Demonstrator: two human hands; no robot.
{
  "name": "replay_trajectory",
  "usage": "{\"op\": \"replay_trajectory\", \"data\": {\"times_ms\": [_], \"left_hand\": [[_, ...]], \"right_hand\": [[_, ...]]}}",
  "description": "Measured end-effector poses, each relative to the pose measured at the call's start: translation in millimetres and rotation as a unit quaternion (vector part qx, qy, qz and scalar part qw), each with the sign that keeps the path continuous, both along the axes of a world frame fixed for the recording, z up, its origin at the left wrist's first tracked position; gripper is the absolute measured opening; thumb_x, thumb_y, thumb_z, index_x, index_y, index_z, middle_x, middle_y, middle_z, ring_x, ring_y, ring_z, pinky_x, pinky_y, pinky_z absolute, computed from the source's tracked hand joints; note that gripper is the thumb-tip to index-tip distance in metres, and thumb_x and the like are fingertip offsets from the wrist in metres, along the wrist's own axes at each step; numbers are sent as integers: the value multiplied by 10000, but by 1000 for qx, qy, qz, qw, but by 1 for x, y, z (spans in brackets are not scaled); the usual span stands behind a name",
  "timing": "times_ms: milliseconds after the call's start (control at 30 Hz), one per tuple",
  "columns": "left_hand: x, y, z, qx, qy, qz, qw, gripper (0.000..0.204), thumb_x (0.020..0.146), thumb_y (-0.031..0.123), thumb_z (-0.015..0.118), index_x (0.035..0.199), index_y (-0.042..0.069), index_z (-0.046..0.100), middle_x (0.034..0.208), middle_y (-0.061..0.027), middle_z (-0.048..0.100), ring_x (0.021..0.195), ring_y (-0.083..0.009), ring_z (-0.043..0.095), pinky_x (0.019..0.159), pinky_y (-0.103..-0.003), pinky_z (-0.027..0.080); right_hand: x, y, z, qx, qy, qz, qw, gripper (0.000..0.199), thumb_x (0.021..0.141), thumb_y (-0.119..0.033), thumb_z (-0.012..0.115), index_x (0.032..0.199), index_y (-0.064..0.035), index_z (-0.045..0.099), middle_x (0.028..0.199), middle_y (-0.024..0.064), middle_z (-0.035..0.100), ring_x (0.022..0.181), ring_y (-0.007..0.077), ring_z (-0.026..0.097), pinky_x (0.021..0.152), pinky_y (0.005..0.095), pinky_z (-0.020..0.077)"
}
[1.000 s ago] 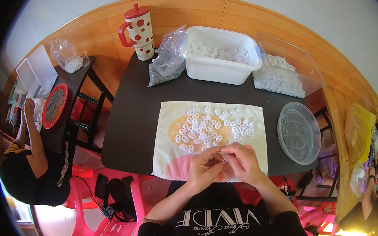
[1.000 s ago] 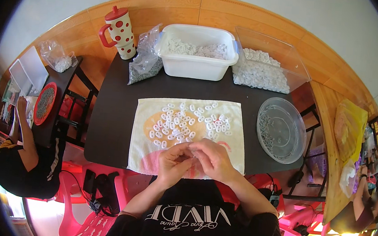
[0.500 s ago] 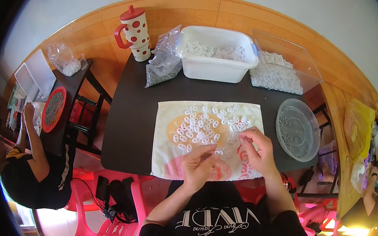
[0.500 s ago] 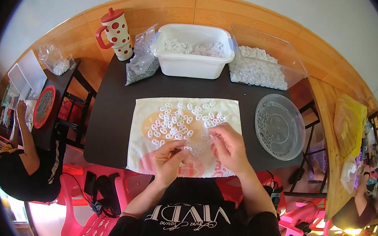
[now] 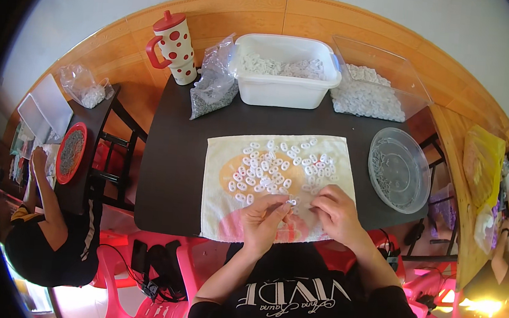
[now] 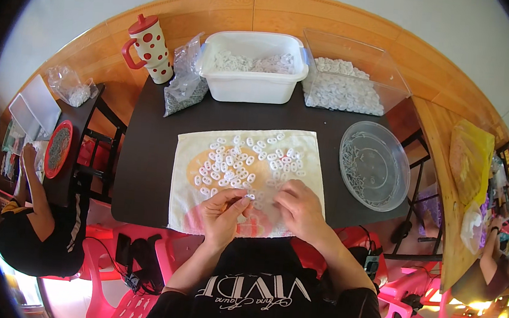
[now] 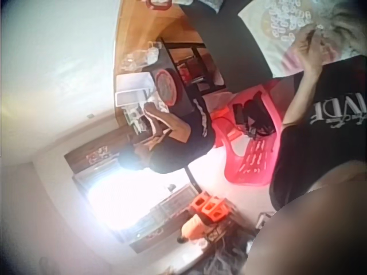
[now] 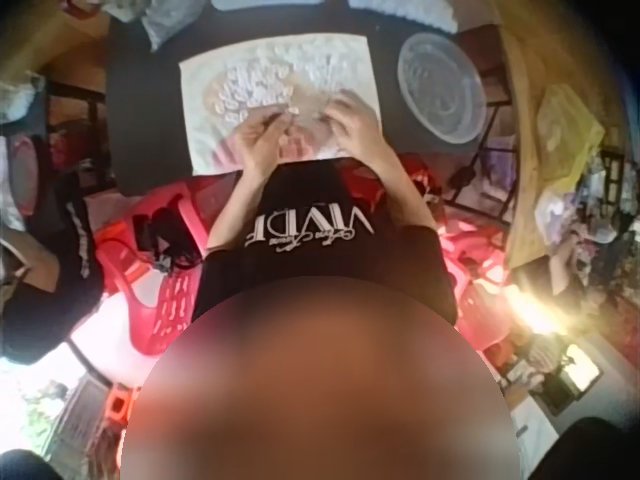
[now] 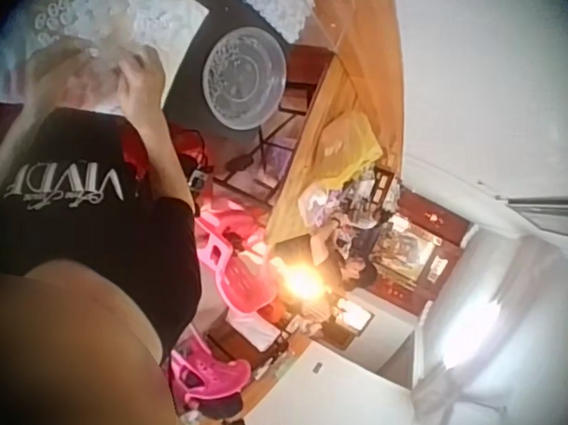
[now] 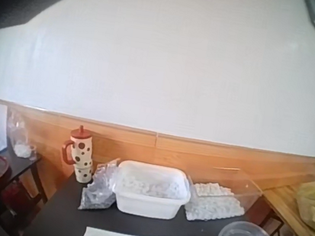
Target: Sorting small white plastic ring-shaped components from containers on a workstation table.
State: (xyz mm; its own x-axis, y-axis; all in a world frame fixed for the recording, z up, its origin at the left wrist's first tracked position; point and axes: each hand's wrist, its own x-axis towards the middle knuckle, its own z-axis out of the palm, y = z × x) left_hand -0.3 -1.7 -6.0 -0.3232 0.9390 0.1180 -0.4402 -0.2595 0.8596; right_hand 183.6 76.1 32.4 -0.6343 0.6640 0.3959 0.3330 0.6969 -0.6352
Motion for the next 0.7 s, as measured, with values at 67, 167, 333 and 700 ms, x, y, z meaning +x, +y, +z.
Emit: {"op": "replay_trajectory", "data": {"times_ms": [67, 167, 333, 700], "left_hand": [[0, -1, 0, -19, 12, 4, 1000, 171, 907, -94, 638, 1061, -38, 689, 881, -89, 697, 702, -124, 631, 629, -238, 506], [-1, -1, 0, -27, 36, 5, 999, 164, 904, -85, 649, 1054, -33, 689, 868, -87, 701, 696, -115, 631, 616, -231, 503], [-1, 0, 1, -27, 37, -4, 999, 147, 909, -77, 650, 1042, -25, 683, 859, -85, 704, 694, -108, 632, 609, -222, 504], [1, 3, 2, 2, 79, -11, 997, 182, 906, -95, 632, 1052, 6, 673, 970, -43, 683, 786, -75, 621, 691, -214, 514]], "right_hand": [[6, 1, 1, 125, -55, -30, 990, 181, 724, 62, 681, 877, -34, 667, 897, 89, 608, 838, 309, 613, 694, 387, 503], [14, -1, 5, 68, 33, -27, 997, 257, 703, 108, 646, 917, -30, 678, 926, 91, 629, 847, 306, 629, 696, 375, 514], [16, -1, 7, 41, 34, -66, 996, 278, 697, 109, 621, 931, -28, 682, 948, 96, 632, 867, 297, 627, 709, 370, 512], [4, 5, 11, 102, -167, 18, 980, 186, 720, 12, 679, 897, -40, 672, 904, 93, 602, 863, 304, 608, 699, 393, 509]]}}
